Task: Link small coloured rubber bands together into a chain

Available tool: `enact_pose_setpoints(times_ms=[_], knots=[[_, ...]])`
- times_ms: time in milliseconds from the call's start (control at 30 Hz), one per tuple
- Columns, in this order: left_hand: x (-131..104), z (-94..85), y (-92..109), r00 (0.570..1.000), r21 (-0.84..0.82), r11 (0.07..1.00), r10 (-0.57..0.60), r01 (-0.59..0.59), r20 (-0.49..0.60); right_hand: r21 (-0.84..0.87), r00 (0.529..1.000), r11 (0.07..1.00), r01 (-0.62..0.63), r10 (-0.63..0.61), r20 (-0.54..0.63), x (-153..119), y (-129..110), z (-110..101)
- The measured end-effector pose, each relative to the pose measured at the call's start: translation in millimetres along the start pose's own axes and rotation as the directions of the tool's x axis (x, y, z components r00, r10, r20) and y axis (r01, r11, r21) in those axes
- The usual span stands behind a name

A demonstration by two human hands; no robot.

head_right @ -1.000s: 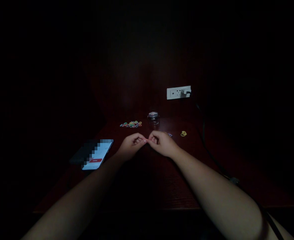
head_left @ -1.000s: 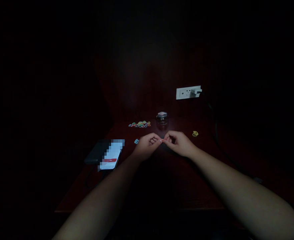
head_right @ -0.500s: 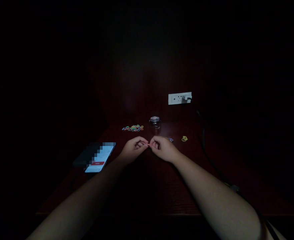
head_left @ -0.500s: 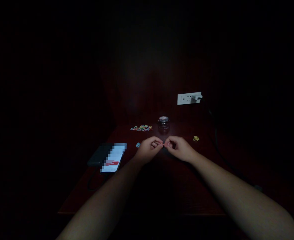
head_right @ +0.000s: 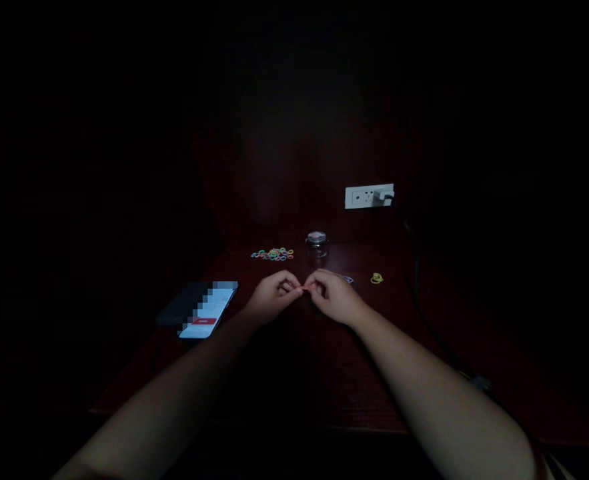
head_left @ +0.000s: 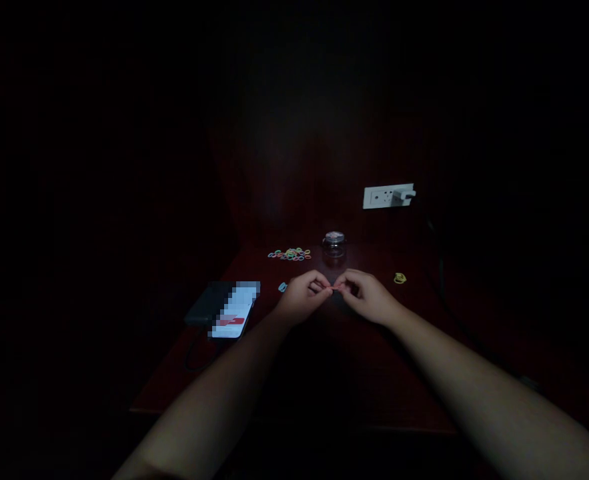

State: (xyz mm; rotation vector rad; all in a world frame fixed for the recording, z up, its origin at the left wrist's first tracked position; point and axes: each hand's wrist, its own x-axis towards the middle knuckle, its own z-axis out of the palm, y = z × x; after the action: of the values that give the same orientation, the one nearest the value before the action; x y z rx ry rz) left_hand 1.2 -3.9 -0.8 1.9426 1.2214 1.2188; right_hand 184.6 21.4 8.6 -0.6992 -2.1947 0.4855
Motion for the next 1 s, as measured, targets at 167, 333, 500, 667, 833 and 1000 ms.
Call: enact_pose_setpoints(times_ms=[167, 333, 500, 667, 833, 1000], knots=[[-0.4, 0.7, 0.0, 1.0, -0.008, 1.0, -0.015, 0.015, 0.001, -0.039, 1.0, 0.999, 0.005, -0.005, -0.017, 1.5, -1.7, -1.4], [-0.4, 1.7, -1.8, 1.0, -0.015, 1.0, -0.015, 0.015, 0.008, -0.024, 1.0, 1.0, -0.003, 0.003, 0.002, 1.6, -1.1, -0.9], [-0.3, 1.2, -2.2, 1.0, -0.025, 1.0, -0.01, 0.01, 0.006, -0.029, 1.0, 0.999, -0.022, 0.022, 0.003, 1.8, -3.0, -1.4], [-0.3, 0.1, -1.2, 0.999, -0.014, 1.0, 0.01, -0.009, 0.038, -0.044, 1.0, 0.999, -0.021, 0.021, -0.008, 1.6, -1.8, -1.7], [-0.6, -1.2, 3.3, 0.999, -0.011, 1.0, 0.01, -0.01, 0.052, -0.068, 1.0, 0.997, -0.028, 0.028, -0.004, 1.3, -0.7, -1.8], [-0.5, -1.6, 5.3, 0.998, -0.053, 0.999, 0.005, -0.002, 0.058, -0.092, 0.999, 0.995, -0.043, 0.043, -0.002, 0.7, 0.2, -0.5]])
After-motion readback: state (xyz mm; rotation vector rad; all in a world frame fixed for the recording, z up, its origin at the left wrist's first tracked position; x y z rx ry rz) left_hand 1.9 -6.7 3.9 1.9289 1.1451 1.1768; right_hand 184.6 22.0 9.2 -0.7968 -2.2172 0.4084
